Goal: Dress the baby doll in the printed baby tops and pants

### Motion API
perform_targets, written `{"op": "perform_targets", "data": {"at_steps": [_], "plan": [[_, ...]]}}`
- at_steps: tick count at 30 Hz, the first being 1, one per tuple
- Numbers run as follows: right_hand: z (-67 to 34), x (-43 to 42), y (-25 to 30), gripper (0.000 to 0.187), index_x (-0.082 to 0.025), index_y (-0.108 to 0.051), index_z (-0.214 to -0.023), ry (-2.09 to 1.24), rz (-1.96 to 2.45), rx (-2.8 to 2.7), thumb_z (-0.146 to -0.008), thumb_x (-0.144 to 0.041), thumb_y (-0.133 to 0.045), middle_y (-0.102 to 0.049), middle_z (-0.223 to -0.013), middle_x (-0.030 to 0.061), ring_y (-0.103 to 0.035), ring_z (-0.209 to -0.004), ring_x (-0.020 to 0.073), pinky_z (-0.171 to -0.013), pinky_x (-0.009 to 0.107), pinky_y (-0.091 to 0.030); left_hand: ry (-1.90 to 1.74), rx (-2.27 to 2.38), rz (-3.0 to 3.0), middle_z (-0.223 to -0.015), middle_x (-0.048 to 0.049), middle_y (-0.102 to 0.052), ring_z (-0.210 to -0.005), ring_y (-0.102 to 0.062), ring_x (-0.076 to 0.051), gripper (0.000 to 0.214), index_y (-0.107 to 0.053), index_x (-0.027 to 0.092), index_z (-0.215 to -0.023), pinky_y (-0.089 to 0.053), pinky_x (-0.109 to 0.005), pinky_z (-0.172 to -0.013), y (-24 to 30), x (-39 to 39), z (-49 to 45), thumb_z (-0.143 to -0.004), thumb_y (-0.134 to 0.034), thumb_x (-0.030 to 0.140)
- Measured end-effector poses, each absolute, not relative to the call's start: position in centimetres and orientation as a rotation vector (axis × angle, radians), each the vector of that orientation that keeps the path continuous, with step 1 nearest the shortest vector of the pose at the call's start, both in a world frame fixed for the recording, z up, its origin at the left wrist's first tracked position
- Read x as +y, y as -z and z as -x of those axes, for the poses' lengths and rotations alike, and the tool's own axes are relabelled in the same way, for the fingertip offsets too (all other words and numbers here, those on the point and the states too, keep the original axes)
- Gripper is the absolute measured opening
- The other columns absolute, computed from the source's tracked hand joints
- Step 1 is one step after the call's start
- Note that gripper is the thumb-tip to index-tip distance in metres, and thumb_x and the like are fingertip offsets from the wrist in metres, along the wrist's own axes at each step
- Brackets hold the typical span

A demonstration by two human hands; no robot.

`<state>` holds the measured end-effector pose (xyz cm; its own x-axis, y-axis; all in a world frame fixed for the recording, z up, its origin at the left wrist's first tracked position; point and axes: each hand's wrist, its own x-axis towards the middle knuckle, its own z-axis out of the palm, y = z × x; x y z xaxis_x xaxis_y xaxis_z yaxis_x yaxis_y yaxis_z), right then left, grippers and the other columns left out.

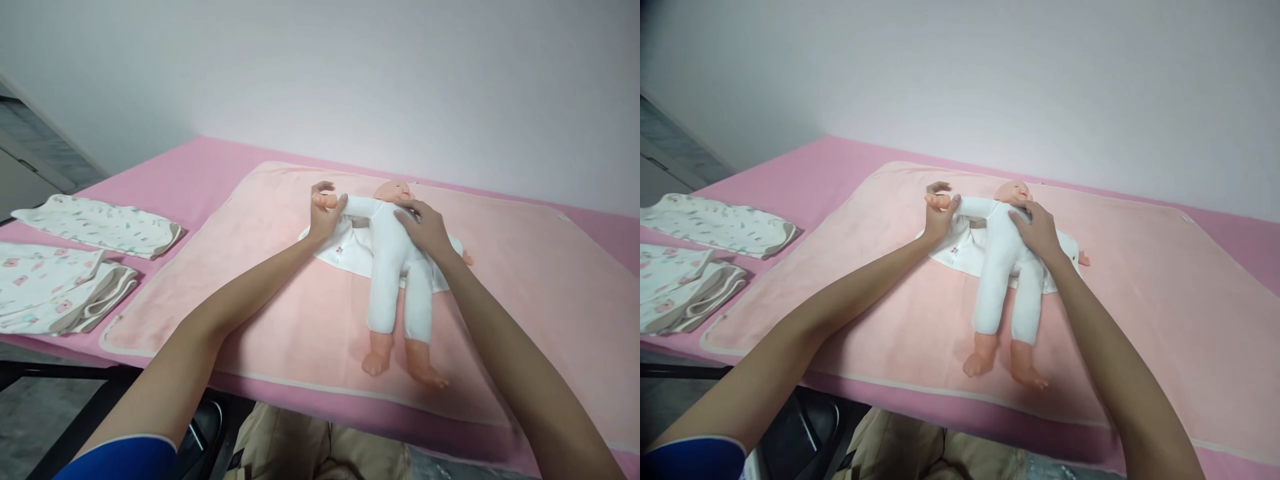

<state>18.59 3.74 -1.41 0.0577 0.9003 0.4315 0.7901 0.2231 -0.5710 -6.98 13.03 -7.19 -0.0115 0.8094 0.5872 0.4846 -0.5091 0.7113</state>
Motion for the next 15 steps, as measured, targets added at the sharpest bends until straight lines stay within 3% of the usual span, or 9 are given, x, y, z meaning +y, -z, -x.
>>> {"op": "perform_targets", "data": {"at_steps": [2,5,7,10,15], "plan": [[-19.6,2.8,2.0,0.040,-0.020,-0.078,-0.132,-0.095,1.548,-1.735,-0.102,-0.034,-0.055,-0.079,-0.139,0.0116,-0.072,-0.129,0.0299,-0.116,0.048,-0.055,-1.558,1.534,-2.067,-0.163,-0.0191,-0.052,-0.155,-0.049,-0.031,0.047,-0.047,0.026,-0.152,-0.042,-0.056,-0.127,5.6,12.3,7.2,-0.109,-0.058,0.043],[-20.4,2.0,2.6,0.045,-0.020,-0.077,-0.133,-0.010,1.538,-1.771,-0.101,-0.023,-0.046,-0.078,-0.141,0.0122,-0.072,-0.132,0.0284,-0.118,0.048,-0.055,-1.344,1.504,-2.433,-0.156,-0.0136,-0.061,-0.155,-0.048,-0.037,0.031,-0.062,0.030,-0.138,-0.031,-0.065,-0.130,2.9,10.3,6.5,-0.109,-0.057,0.040],[-20.7,1.9,2.5,0.050,-0.020,-0.075,-0.137,0.002,1.561,-1.829,-0.099,-0.018,-0.042,-0.077,-0.144,0.0127,-0.071,-0.134,0.0284,-0.120,0.048,-0.053,-1.139,1.237,-2.649,-0.150,-0.0119,-0.066,-0.149,-0.052,-0.037,0.029,-0.069,0.030,-0.131,-0.033,-0.063,-0.129,1.4,8.9,4.9,-0.111,-0.052,0.041],[-21.9,2.3,2.2,0.056,-0.018,-0.071,-0.144,-0.009,1.576,-1.941,-0.095,-0.013,-0.043,-0.073,-0.149,0.0138,-0.067,-0.139,0.0295,-0.121,0.049,-0.052,-0.779,0.876,-2.818,-0.155,-0.0131,-0.065,-0.149,-0.052,-0.036,0.042,-0.070,0.025,-0.139,-0.039,-0.056,-0.126,0.0,7.6,1.1,-0.109,-0.052,0.051],[-24.9,3.0,3.4,0.069,-0.014,-0.064,-0.147,-0.049,1.717,-2.019,-0.079,-0.013,-0.057,-0.072,-0.146,0.0186,-0.070,-0.129,0.0360,-0.111,0.051,-0.056,-0.342,0.861,-2.958,-0.150,-0.0227,-0.068,-0.143,-0.057,-0.041,0.067,-0.073,0.011,-0.142,-0.039,-0.053,-0.125,0.5,9.1,-7.3,-0.098,-0.066,0.060]]}}
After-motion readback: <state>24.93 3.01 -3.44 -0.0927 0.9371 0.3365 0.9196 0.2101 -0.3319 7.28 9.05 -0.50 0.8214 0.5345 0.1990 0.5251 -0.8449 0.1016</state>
